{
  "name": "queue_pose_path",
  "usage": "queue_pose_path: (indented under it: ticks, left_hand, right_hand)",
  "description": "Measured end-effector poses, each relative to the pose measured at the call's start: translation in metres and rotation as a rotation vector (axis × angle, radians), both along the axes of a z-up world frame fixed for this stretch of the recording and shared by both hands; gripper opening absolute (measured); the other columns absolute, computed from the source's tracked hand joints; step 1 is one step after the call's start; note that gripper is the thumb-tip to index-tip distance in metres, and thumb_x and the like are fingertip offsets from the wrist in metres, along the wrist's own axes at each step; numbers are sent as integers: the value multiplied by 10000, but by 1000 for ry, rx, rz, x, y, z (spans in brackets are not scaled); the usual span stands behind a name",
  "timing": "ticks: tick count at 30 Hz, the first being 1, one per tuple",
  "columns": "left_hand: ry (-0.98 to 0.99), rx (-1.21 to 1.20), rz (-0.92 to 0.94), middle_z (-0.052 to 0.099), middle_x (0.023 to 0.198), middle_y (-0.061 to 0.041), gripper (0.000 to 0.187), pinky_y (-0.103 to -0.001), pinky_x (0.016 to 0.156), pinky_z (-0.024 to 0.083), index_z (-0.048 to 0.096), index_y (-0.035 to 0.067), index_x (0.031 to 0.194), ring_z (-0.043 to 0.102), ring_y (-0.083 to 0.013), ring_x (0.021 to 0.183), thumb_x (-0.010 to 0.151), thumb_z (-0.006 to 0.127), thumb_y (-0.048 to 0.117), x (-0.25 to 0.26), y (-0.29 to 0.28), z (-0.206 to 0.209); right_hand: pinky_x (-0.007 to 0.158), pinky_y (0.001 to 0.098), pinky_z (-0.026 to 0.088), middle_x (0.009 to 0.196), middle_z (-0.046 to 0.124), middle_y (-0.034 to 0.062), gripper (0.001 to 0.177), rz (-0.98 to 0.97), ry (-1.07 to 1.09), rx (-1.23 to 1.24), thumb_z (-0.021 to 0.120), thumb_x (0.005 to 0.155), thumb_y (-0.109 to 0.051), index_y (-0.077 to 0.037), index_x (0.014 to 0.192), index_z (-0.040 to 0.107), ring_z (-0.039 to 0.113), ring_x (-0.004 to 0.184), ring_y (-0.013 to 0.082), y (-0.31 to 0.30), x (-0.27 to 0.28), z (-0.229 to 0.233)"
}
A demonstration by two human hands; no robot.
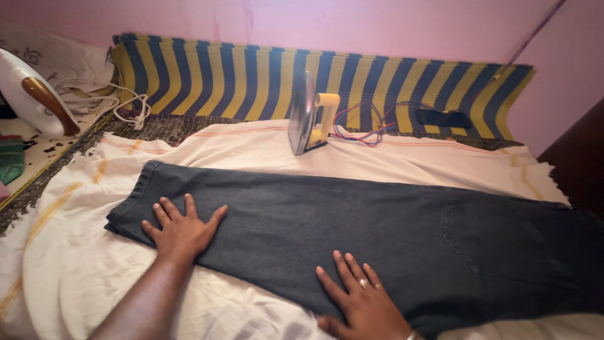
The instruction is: The person irons a pair of dark grey jeans laid out on a bed. They smooth the fabric with their hands and use a yellow electric iron to press the garment, moving the iron back and forth along the length of the pants.
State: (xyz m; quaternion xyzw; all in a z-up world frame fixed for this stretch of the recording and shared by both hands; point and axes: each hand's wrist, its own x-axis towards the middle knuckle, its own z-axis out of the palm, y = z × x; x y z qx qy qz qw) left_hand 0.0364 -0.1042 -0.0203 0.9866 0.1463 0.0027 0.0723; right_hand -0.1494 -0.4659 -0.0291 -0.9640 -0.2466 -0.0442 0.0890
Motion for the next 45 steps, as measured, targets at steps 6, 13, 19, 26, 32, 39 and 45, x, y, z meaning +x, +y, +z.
queue_pose_path:
  ticks: [6,13,19,26,32,39,45]
  left_hand:
    - [-151,-272,-565,373,1606,-171,744,-569,1254,113,663,98,1293,230,-356,1551,891,512,705,-54,-70,9]
    - [-219,-278,-1308,636,1385,-229,509,-464,1153,365,733,6,1131,548,-348,1351,774,799,363,-147,-147,59]
    - [-190,-19,-1377,696,980,-131,190,-420,924,486,684,39,898,659,-291,992,757,699,166,-163,-171,73]
    - [-477,-33,-1354,682,942,-84,197,-399,804,491,686,57,911,658,-256,900,719,646,61,-172,-176,67]
    - [-624,204,-1280,652,933,-70,204,-366,827,490,728,57,936,630,-227,915,750,643,60,-173,-155,54]
    - [-662,437,-1244,660,881,-56,132,-365,798,499,736,74,859,634,-224,872,779,642,121,-174,-146,35]
    - [-618,413,-1298,679,819,-90,104,-386,754,510,722,85,811,650,-249,812,765,659,154,-170,-149,30]
  right_hand:
    - [1220,436,285,1605,443,64,627,-282,263,179,491,960,-551,-205,1480,538,347,1527,259,-56,27,41]
    - [953,405,508,1138,689,92,469,-261,10,65,738,826,-537,-134,1064,713,643,1119,296,-73,-21,82]
    - [742,440,568,970,660,87,381,-175,107,-27,817,762,-393,-100,949,662,688,882,314,-45,-74,101]
    - [732,426,589,986,638,94,151,-286,51,-76,677,862,-158,-126,1007,647,720,871,310,-46,-85,111]
    - [747,420,597,1036,629,111,123,-279,-3,-131,621,822,-42,-94,929,653,722,886,308,-40,-95,95]
    - [667,406,606,953,636,110,49,-241,-143,-233,625,835,-66,-68,854,671,713,813,284,-35,-103,69]
    - [595,381,581,865,649,73,57,-184,-228,-237,641,807,-110,-79,839,677,702,742,255,-29,-100,70]
